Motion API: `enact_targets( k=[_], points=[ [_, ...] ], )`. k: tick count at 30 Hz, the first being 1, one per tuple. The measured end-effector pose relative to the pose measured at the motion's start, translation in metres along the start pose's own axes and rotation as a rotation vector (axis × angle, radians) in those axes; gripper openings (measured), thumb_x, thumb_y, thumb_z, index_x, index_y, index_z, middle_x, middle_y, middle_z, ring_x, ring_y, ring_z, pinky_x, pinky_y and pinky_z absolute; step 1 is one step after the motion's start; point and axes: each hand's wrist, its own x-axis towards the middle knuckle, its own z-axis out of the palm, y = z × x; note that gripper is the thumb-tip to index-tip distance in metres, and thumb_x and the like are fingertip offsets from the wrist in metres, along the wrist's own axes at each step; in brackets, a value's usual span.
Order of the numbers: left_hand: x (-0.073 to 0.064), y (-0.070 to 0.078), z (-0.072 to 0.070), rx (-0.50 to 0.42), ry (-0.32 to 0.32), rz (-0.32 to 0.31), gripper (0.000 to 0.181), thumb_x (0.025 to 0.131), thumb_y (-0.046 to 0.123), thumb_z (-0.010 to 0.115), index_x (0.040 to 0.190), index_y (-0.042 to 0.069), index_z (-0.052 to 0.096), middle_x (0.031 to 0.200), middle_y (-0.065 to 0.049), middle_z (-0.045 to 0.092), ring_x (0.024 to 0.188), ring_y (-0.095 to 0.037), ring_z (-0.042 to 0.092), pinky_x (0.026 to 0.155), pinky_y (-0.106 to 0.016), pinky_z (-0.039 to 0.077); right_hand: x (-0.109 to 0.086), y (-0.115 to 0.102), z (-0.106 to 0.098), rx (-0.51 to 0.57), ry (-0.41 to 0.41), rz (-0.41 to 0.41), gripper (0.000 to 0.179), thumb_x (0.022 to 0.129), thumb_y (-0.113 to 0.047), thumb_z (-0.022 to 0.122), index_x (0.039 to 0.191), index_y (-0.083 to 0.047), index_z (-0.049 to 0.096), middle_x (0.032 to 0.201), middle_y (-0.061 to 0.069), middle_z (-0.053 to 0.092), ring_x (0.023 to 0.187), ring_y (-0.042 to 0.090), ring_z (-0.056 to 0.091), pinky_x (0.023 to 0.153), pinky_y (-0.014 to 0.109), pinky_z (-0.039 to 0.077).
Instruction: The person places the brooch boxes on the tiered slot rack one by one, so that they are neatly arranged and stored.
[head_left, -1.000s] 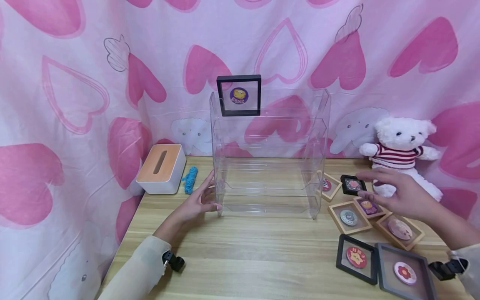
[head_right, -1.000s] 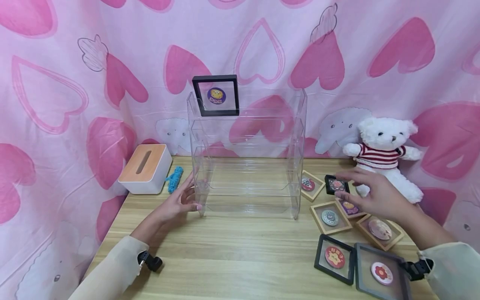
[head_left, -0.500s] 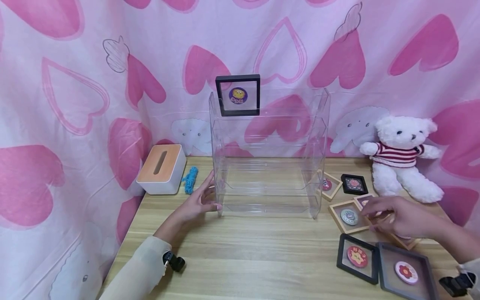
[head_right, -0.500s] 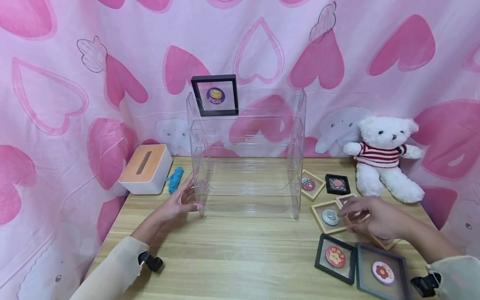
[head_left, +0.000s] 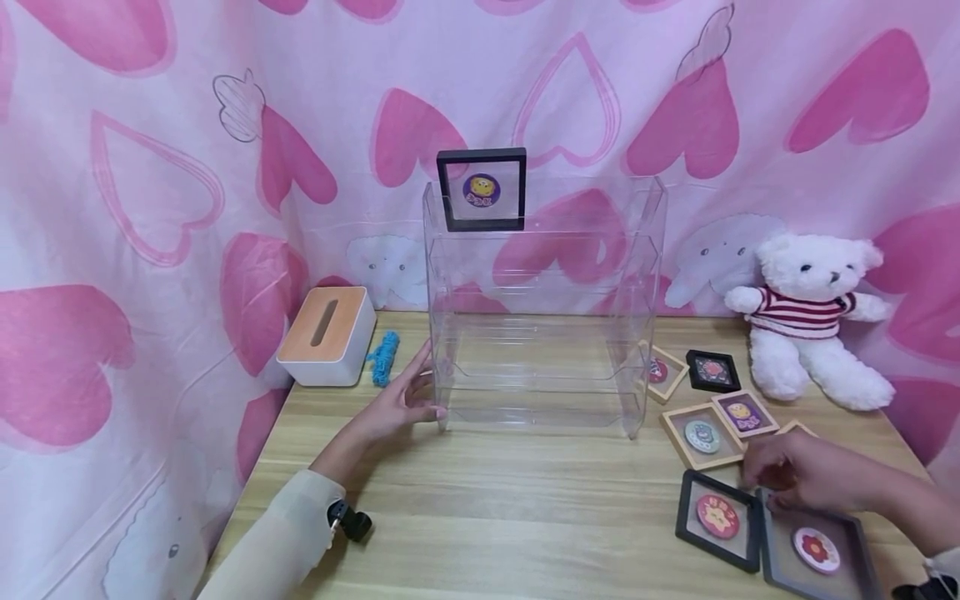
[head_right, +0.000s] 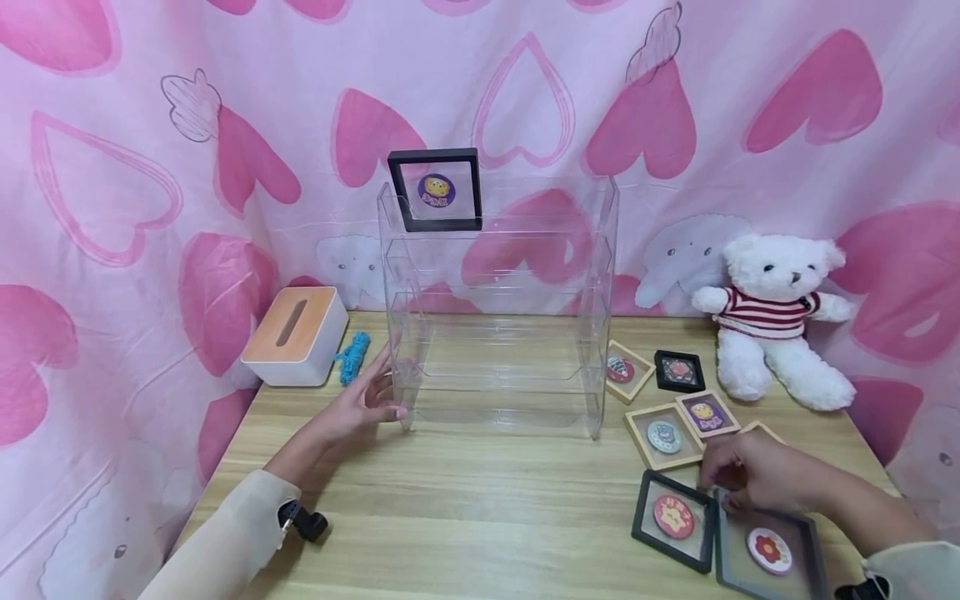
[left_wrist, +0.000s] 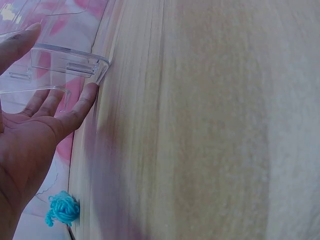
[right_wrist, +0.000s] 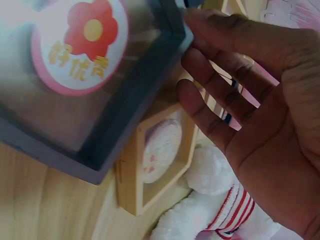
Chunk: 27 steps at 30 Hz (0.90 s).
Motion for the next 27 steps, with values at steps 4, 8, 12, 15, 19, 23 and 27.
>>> enact_targets(
  k=[4, 8, 12, 15, 19, 23, 27],
  points=[
    [0.000, 0.000, 0.000, 0.001, 0.001, 0.001, 0.118, 0.101, -0.001, 0.077, 0.171, 0.063, 0.007, 0.178, -0.010, 0.030, 0.169, -0.042, 0.030, 0.130, -0.065, 0.041, -0.003, 0.003, 0.004, -0.013, 0.012, -0.026, 0.063, 0.055, 0.023, 0.083, 0.103, -0.018, 0.082, 0.095, -0.001, 0.075, 0.083, -0.001, 0.063, 0.056, 0.019, 0.051],
    [0.000, 0.000, 0.000, 0.015, 0.007, 0.006, 0.118, 0.101, -0.002, 0.076, 0.172, 0.061, 0.006, 0.178, -0.013, 0.030, 0.169, -0.044, 0.029, 0.129, -0.064, 0.043, -0.003, 0.004, 0.006, -0.039, 0.013, -0.033, 0.066, 0.051, 0.023, 0.083, 0.102, -0.020, 0.082, 0.095, -0.002, 0.076, 0.084, -0.001, 0.064, 0.059, 0.017, 0.052],
    [0.000, 0.000, 0.001, 0.011, 0.014, -0.001, 0.118, 0.101, -0.002, 0.077, 0.171, 0.062, 0.007, 0.178, -0.012, 0.030, 0.169, -0.043, 0.030, 0.129, -0.064, 0.043, -0.002, 0.004, 0.008, -0.126, 0.018, -0.043, 0.064, 0.049, 0.020, 0.084, 0.096, -0.023, 0.080, 0.092, -0.006, 0.072, 0.083, -0.006, 0.058, 0.059, 0.013, 0.046],
    [0.001, 0.000, 0.001, 0.002, 0.011, -0.006, 0.118, 0.100, -0.002, 0.077, 0.170, 0.064, 0.008, 0.179, -0.010, 0.030, 0.169, -0.042, 0.031, 0.130, -0.064, 0.042, -0.002, 0.005, 0.010, -0.198, 0.029, -0.033, 0.063, 0.048, 0.019, 0.083, 0.090, -0.027, 0.078, 0.089, -0.011, 0.067, 0.080, -0.009, 0.053, 0.058, 0.008, 0.040],
    [0.001, -0.001, 0.001, -0.002, 0.001, -0.003, 0.119, 0.100, -0.002, 0.077, 0.170, 0.065, 0.007, 0.180, -0.010, 0.029, 0.169, -0.042, 0.030, 0.130, -0.065, 0.041, -0.002, 0.006, 0.012, -0.213, 0.051, -0.022, 0.064, 0.047, 0.021, 0.077, 0.085, -0.030, 0.076, 0.085, -0.013, 0.065, 0.078, -0.009, 0.054, 0.059, 0.007, 0.039],
    [0.001, -0.001, 0.001, 0.000, -0.001, 0.001, 0.119, 0.100, -0.001, 0.078, 0.170, 0.064, 0.008, 0.180, -0.009, 0.029, 0.169, -0.042, 0.030, 0.130, -0.064, 0.042, -0.004, 0.008, 0.008, -0.117, 0.062, -0.053, 0.068, 0.046, 0.027, 0.071, 0.088, -0.027, 0.077, 0.086, -0.009, 0.070, 0.079, -0.002, 0.063, 0.060, 0.011, 0.046],
    [0.001, -0.002, 0.001, 0.003, 0.007, -0.003, 0.118, 0.099, 0.001, 0.079, 0.170, 0.064, 0.008, 0.180, -0.010, 0.029, 0.169, -0.041, 0.030, 0.129, -0.063, 0.044, -0.007, 0.007, 0.000, -0.081, 0.049, -0.047, 0.070, 0.047, 0.028, 0.068, 0.092, -0.025, 0.077, 0.088, -0.008, 0.075, 0.081, 0.000, 0.067, 0.060, 0.015, 0.049]
  ],
)
